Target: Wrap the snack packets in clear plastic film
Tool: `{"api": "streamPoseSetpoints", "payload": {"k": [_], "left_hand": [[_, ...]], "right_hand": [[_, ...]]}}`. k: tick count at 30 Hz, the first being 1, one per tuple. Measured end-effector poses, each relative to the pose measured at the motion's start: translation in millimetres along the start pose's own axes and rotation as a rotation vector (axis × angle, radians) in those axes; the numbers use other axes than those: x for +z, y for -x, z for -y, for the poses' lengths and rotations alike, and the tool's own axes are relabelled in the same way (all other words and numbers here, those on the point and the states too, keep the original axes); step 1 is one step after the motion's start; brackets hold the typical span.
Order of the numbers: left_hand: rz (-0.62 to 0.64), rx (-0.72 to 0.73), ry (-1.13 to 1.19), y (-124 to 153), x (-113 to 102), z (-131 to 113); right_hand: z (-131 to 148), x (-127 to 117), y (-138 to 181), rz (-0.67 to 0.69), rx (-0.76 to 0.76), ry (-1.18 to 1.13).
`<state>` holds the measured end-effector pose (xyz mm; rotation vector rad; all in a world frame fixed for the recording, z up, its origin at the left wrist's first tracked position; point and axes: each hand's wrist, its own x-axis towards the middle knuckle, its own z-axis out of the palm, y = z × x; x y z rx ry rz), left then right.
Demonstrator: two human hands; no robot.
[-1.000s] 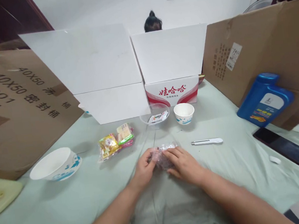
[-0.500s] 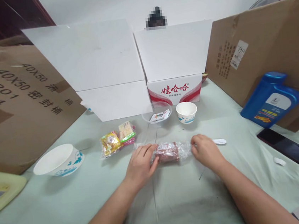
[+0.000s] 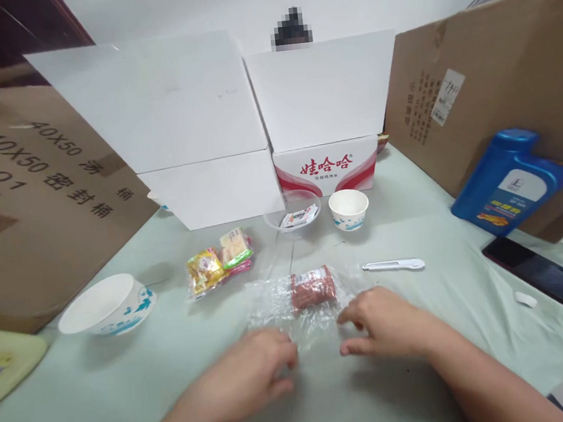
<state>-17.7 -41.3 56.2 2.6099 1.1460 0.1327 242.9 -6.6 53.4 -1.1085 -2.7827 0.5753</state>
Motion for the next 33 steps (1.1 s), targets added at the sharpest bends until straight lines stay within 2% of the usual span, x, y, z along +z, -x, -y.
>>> {"api": "streamPoseSetpoints", "payload": {"k": [2,6,8,10,12,14,16,18,22,25,27,30,33], "left_hand": [[0.08,-0.063,0.021,1,6,-3],[-0.009,-0.295,-0.111,-17,17,10],[-0.12,-0.354,-0.16,-24,19,18],[-0.273,-0.383,-0.185,-27,20,23],[-0.398,-0.381,-0.191,-27,22,25],[-0.439,-0.36,-0.181,-27,24,25],[-0.386,-0.357,-0.143,-29,25,25],[-0.263,-0.395,-0.082,-32,25,26],[-0.008,-0.478,0.023,-35,18,31],[0.086,-0.476,0.043,-32,13,36],[0.111,-0.458,0.041,-30,12,38],[0.122,-0.432,0.028,-27,11,39],[0.123,-0.415,0.014,-26,11,38]], "right_hand": [[8,1,2,0.075,0.044,0.067],[5,14,-8,0.038,0.248,0.296],[-3,20,-13,-0.05,0.319,0.335],[-10,23,-17,-0.211,0.336,0.327],[-12,26,-19,-0.388,0.274,0.301],[-12,30,-23,-0.491,0.135,0.253],[-10,37,-30,-0.496,0.005,0.203],[-11,44,-38,-0.458,-0.037,0.173],[-18,47,-48,-0.38,0.037,0.093],[-22,29,-48,-0.374,0.111,-0.072],[-25,11,-51,-0.426,0.15,-0.21],[-31,-21,-75,-0.619,0.173,-0.349],[-40,-51,-119,-0.869,0.173,-0.279]]}}
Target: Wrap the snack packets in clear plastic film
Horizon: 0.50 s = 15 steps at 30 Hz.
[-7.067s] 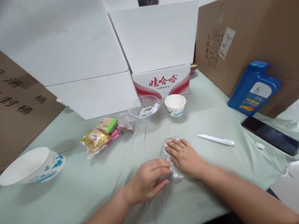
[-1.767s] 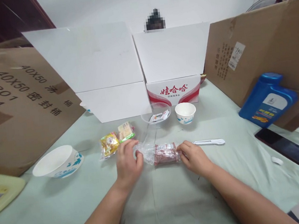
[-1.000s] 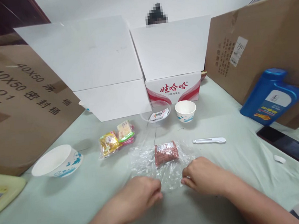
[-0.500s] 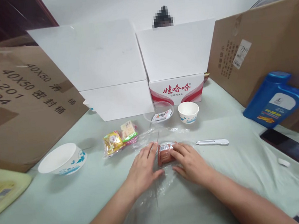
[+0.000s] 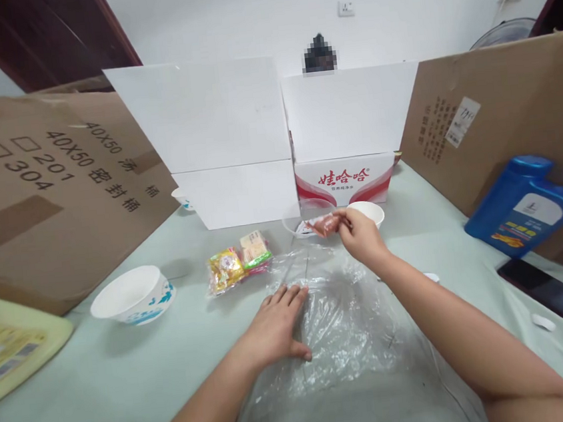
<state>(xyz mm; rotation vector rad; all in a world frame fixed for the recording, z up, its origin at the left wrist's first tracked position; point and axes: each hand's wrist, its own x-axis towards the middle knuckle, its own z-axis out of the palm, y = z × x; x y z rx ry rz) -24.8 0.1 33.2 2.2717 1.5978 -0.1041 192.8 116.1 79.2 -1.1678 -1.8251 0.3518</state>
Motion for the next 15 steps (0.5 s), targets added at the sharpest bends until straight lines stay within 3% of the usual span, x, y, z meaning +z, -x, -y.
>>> {"api": "streamPoseSetpoints", "payload": {"k": [3,5,10,13,15], "left_hand": [[-0.012,0.007,-0.006,1,1,1],[-0.027,0.016,-0.008,1,2,3],[-0.027,0.033,-0.016,0,4,8],[-0.029,0.023,-0.011,-1,0,13],[-0.049,0.002,0.009,0,-6,19]], "right_hand": [[-1,19,-35,0.018,-0.062,0.131],[-3,28,-34,0.114,-0.15,0.216],[-14,33,49,0.468,-0.37,0.3],[-25,26,98,0.655,-0.318,0.435],[-30,19,111,0.708,-0.242,0.478]]}}
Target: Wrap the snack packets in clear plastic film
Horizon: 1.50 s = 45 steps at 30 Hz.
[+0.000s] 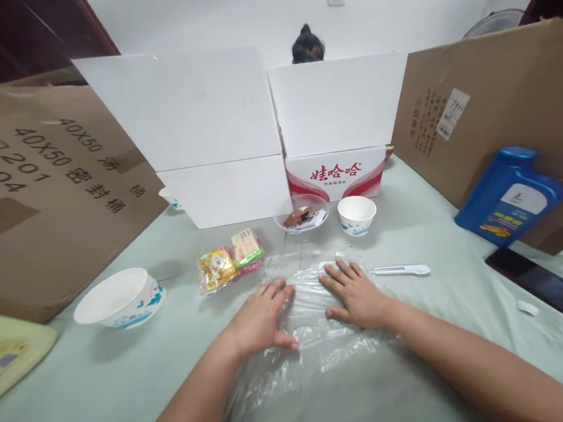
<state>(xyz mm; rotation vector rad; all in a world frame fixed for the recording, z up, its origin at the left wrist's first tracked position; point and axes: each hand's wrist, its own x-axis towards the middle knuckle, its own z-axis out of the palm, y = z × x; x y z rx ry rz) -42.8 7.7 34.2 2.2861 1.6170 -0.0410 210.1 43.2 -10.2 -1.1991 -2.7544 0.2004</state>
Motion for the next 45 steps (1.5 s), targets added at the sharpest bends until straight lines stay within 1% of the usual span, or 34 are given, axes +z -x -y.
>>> {"api": "streamPoseSetpoints", "payload": {"k": [1,3,5,6,7,8,10,11,13,14,16,17,19,21,24,26,28,29,30,31,32,35,36,37,39,41,43,45], "left_hand": [[-0.022,-0.009,0.013,1,-5,3],[-0.081,-0.007,0.058,5,-17,9],[-0.101,0.056,0.153,11,-30,12],[-0.069,0.126,0.221,15,-35,12],[-0.006,0.216,0.29,19,-38,11],[0.083,0.318,0.346,23,-39,8],[0.252,0.477,0.366,28,-34,-2],[0.299,0.503,0.318,29,-28,-8],[0.287,0.435,0.138,29,-16,-22],[0.263,0.391,0.046,28,-10,-29],[0.214,0.331,-0.089,28,-2,-38],[0.193,0.324,-0.121,29,-1,-40],[0.171,0.333,-0.115,33,-3,-41],[0.183,0.341,-0.04,38,-12,-37],[0.262,0.31,0.129,45,-27,-28],[0.383,0.297,0.28,46,-35,-22],[0.539,0.292,0.467,43,-39,-16],[0.585,0.288,0.554,40,-39,-14],[0.588,0.282,0.626,36,-38,-12],[0.539,0.276,0.677,31,-36,-11],[0.44,0.265,0.701,25,-33,-10],[0.017,0.184,0.679,5,-17,-8],[-0.104,0.15,0.662,-2,-11,-7],[-0.193,0.12,0.643,-8,-4,-6],[-0.295,0.076,0.589,-19,7,-4],[-0.34,0.033,0.49,-27,14,-2],[-0.41,-0.001,0.351,-28,16,-3],[-0.547,-0.025,0.195,-24,14,-8]], "right_hand": [[-2,-2,4,0.018,0.017,-0.016],[-8,-15,9,0.018,0.011,-0.093],[-13,-34,16,-0.022,-0.025,-0.249],[-15,-44,22,-0.046,-0.04,-0.352],[-16,-53,29,-0.058,-0.059,-0.46],[-17,-61,38,-0.04,-0.086,-0.563],[-16,-69,57,0.071,-0.168,-0.698],[-15,-69,68,0.141,-0.21,-0.713],[-12,-61,87,0.236,-0.243,-0.649],[-11,-54,95,0.244,-0.228,-0.594],[-7,-41,110,0.205,-0.174,-0.494],[-6,-36,116,0.173,-0.15,-0.465],[-2,-31,126,0.102,-0.123,-0.449],[2,-34,132,0.054,-0.101,-0.493],[10,-44,135,0.06,-0.031,-0.63],[13,-48,134,0.084,0.052,-0.732],[16,-47,130,0.089,0.156,-0.822],[16,-45,127,0.082,0.21,-0.849],[17,-43,125,0.071,0.261,-0.853],[17,-40,122,0.056,0.313,-0.836],[16,-37,119,0.037,0.363,-0.802],[11,-31,111,-0.06,0.486,-0.626],[8,-29,109,-0.102,0.511,-0.556],[5,-28,107,-0.14,0.528,-0.487],[-2,-26,102,-0.19,0.545,-0.366],[-8,-23,96,-0.196,0.557,-0.281],[-12,-21,91,-0.174,0.573,-0.204],[-13,-20,87,-0.14,0.6,-0.134]]}}
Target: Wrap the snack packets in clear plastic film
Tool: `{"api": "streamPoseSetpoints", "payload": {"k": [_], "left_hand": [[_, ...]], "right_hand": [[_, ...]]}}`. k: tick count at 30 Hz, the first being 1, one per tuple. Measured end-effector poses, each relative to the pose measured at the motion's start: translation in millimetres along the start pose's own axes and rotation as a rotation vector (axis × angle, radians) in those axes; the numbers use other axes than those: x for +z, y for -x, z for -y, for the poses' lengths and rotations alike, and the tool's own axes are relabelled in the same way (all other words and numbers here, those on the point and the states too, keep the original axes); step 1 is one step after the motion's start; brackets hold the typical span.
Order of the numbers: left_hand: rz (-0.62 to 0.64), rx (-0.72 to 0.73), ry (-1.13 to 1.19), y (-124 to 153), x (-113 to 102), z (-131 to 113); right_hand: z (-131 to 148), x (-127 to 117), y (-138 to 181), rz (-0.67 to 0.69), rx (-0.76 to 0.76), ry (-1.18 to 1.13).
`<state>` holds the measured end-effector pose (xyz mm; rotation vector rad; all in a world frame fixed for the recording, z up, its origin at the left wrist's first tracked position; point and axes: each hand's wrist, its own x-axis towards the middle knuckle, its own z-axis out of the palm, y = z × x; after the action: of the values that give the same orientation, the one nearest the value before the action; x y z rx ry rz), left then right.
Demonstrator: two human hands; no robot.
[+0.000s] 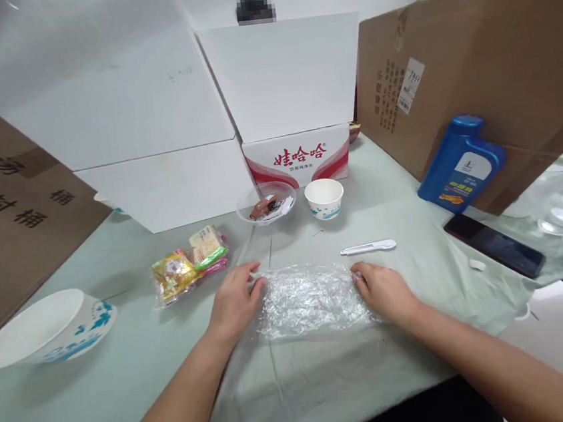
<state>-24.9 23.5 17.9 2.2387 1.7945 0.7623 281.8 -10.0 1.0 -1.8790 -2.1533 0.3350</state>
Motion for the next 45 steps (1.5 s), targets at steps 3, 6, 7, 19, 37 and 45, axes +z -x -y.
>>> {"api": "streamPoseSetpoints", "payload": {"k": [3,6,7,19,37,45], "left_hand": [[-0.096,0.119,-0.113,12,-5,-17],[0.232,0.412,-0.053,28,0,-35],[0.343,0.499,-0.046,32,4,-39],[0.657,0.457,-0.122,39,19,-45],[0.674,0.473,-0.136,41,18,-47],[0.667,0.461,-0.133,44,20,-48]], "right_hand": [[4,0,-3,0.019,0.026,0.078],[8,-1,-5,0.037,0.029,0.107],[8,-2,-6,0.039,0.031,0.108],[7,-11,-40,-0.024,-0.116,0.054],[9,-36,-75,0.828,-0.277,-0.668],[-14,-42,-82,0.575,-0.056,-0.958]]}}
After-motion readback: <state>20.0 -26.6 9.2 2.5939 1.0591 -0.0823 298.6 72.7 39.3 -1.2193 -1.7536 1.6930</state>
